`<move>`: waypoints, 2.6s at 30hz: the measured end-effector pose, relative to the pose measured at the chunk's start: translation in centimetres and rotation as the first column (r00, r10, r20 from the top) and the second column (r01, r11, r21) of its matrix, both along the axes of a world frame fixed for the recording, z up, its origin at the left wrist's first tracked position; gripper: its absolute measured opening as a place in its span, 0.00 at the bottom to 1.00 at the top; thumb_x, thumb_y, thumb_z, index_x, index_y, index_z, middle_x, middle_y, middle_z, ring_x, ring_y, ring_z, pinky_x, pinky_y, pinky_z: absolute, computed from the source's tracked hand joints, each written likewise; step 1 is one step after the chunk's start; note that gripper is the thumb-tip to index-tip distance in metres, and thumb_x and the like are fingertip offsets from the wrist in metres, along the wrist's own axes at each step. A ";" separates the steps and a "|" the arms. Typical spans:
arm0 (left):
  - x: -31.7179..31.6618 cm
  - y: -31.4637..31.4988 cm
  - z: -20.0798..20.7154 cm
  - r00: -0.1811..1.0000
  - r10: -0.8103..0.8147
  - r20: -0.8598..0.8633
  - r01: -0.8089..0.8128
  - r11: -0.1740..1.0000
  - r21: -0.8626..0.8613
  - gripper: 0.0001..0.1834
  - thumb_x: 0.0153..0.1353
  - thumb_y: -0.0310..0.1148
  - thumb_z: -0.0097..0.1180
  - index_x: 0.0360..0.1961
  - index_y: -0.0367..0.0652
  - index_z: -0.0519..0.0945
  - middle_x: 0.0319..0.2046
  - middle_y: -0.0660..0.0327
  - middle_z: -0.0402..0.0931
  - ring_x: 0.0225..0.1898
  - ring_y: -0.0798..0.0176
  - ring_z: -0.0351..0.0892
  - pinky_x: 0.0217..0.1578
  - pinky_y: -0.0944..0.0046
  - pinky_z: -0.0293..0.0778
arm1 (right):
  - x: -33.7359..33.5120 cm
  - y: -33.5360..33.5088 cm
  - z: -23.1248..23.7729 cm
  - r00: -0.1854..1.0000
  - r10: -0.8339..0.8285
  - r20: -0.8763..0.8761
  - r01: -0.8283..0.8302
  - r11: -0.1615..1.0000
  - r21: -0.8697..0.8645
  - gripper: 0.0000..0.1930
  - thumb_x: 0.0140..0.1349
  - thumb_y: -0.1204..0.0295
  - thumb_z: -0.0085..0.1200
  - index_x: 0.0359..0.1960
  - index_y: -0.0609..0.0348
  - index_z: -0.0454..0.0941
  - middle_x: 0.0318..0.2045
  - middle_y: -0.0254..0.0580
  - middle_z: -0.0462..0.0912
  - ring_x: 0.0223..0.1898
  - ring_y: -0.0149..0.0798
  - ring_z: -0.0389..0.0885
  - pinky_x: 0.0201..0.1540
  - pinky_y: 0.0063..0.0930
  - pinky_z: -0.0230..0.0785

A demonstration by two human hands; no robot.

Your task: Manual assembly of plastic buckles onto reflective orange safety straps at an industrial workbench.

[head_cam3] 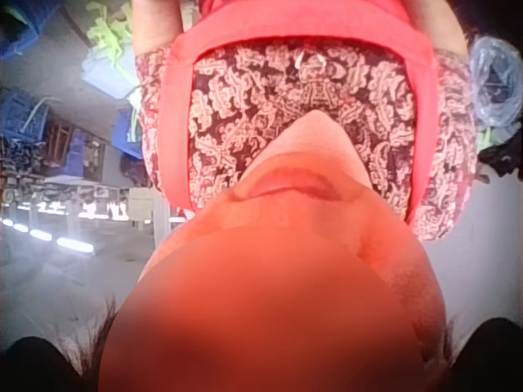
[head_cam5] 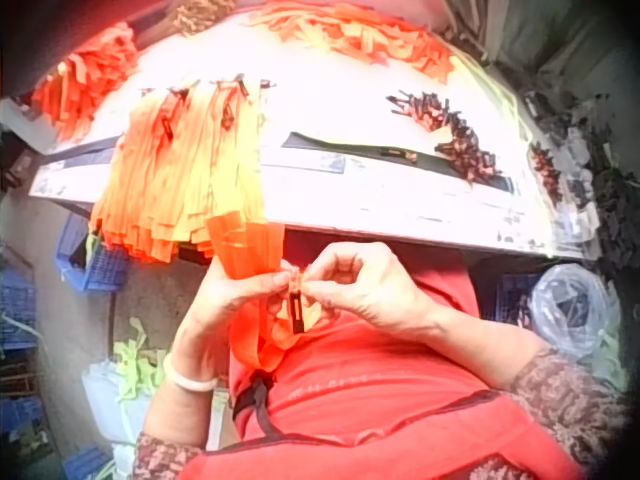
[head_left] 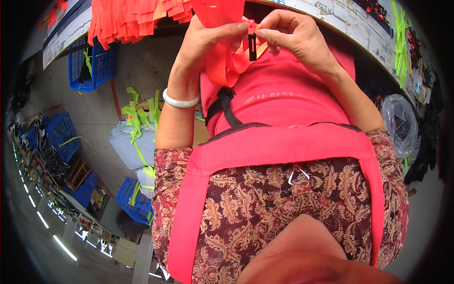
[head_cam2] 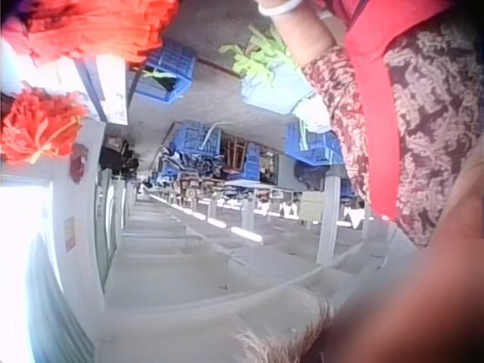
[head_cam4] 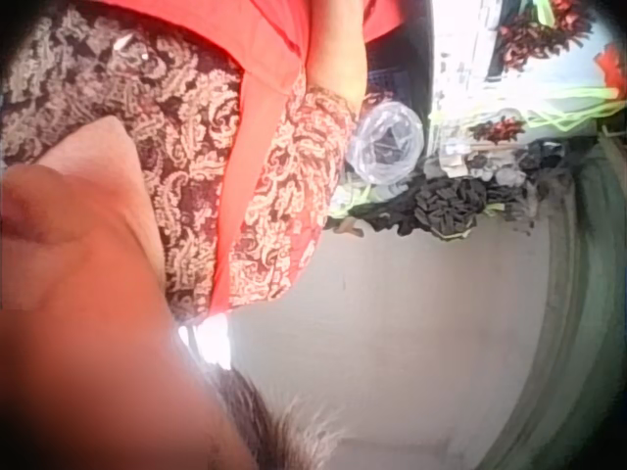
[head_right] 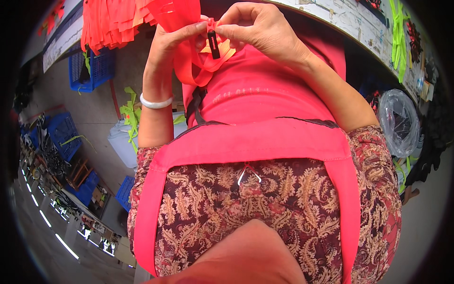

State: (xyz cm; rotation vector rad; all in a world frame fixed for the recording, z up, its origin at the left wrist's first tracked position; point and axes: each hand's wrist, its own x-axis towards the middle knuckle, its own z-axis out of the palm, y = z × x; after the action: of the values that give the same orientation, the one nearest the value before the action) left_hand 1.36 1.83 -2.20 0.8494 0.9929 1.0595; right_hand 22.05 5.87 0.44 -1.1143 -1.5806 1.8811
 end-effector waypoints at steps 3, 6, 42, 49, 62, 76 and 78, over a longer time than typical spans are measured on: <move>-0.4 0.0 -0.2 0.997 -0.055 0.053 0.054 0.998 0.020 0.08 0.57 0.29 0.61 0.35 0.35 0.81 0.25 0.61 0.80 0.22 0.69 0.77 0.25 0.71 0.70 | 0.0 0.0 0.1 0.999 0.053 -0.005 -0.054 0.998 -0.043 0.08 0.62 0.71 0.58 0.36 0.64 0.78 0.26 0.32 0.79 0.25 0.23 0.74 0.31 0.16 0.68; -0.4 0.3 -0.1 0.997 -0.081 0.017 0.080 0.996 0.044 0.08 0.57 0.29 0.61 0.35 0.35 0.81 0.25 0.61 0.80 0.23 0.70 0.77 0.25 0.71 0.70 | -0.1 -0.3 -0.2 1.000 -0.014 -0.020 0.013 0.998 -0.055 0.08 0.62 0.70 0.58 0.36 0.63 0.79 0.27 0.32 0.79 0.25 0.22 0.74 0.31 0.16 0.68; 2.5 -1.9 -2.9 0.980 0.197 -0.007 -0.191 0.958 0.214 0.13 0.54 0.17 0.57 0.42 0.38 0.83 0.27 0.69 0.78 0.26 0.77 0.71 0.26 0.74 0.68 | -1.2 -0.8 -1.5 0.999 0.010 -0.035 0.000 0.962 0.275 0.08 0.63 0.77 0.55 0.42 0.64 0.76 0.33 0.32 0.79 0.32 0.21 0.76 0.36 0.15 0.70; 1.9 -1.8 -2.3 0.976 0.164 0.141 -0.182 0.975 0.130 0.11 0.54 0.16 0.57 0.39 0.35 0.82 0.25 0.67 0.76 0.26 0.74 0.72 0.26 0.73 0.68 | -1.5 -0.7 -0.2 1.000 0.023 -0.021 -0.010 0.880 0.475 0.09 0.61 0.78 0.57 0.43 0.65 0.76 0.34 0.34 0.79 0.29 0.22 0.75 0.35 0.14 0.69; 2.1 -1.5 -3.2 0.956 0.290 -0.042 -0.257 0.899 0.355 0.11 0.54 0.15 0.58 0.39 0.36 0.82 0.32 0.63 0.80 0.29 0.73 0.76 0.27 0.73 0.71 | -2.2 -0.7 -0.7 0.998 0.052 -0.020 -0.023 0.719 0.695 0.06 0.63 0.80 0.54 0.41 0.66 0.76 0.33 0.34 0.78 0.29 0.23 0.75 0.32 0.15 0.70; 1.9 -1.6 -2.3 0.979 0.191 0.075 -0.204 0.944 0.259 0.10 0.56 0.16 0.58 0.40 0.34 0.81 0.31 0.64 0.79 0.30 0.72 0.76 0.30 0.73 0.72 | -1.9 -0.3 -1.0 0.998 -0.006 -0.068 0.052 0.726 0.686 0.08 0.56 0.80 0.61 0.37 0.60 0.77 0.31 0.35 0.76 0.25 0.25 0.75 0.27 0.18 0.69; 2.2 -1.6 -2.4 0.971 0.239 -0.024 -0.220 0.925 0.311 0.10 0.56 0.16 0.58 0.39 0.34 0.81 0.30 0.64 0.79 0.31 0.72 0.76 0.31 0.73 0.72 | -1.8 -0.2 -1.4 0.998 0.009 -0.060 0.033 0.737 0.675 0.08 0.57 0.79 0.61 0.37 0.61 0.77 0.31 0.35 0.76 0.24 0.25 0.75 0.27 0.18 0.69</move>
State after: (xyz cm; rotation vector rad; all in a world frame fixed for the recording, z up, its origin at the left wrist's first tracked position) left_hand 3.59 0.20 -4.62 1.0410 1.0114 1.4221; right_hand 20.29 5.66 -0.91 -0.7153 -1.9732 1.1191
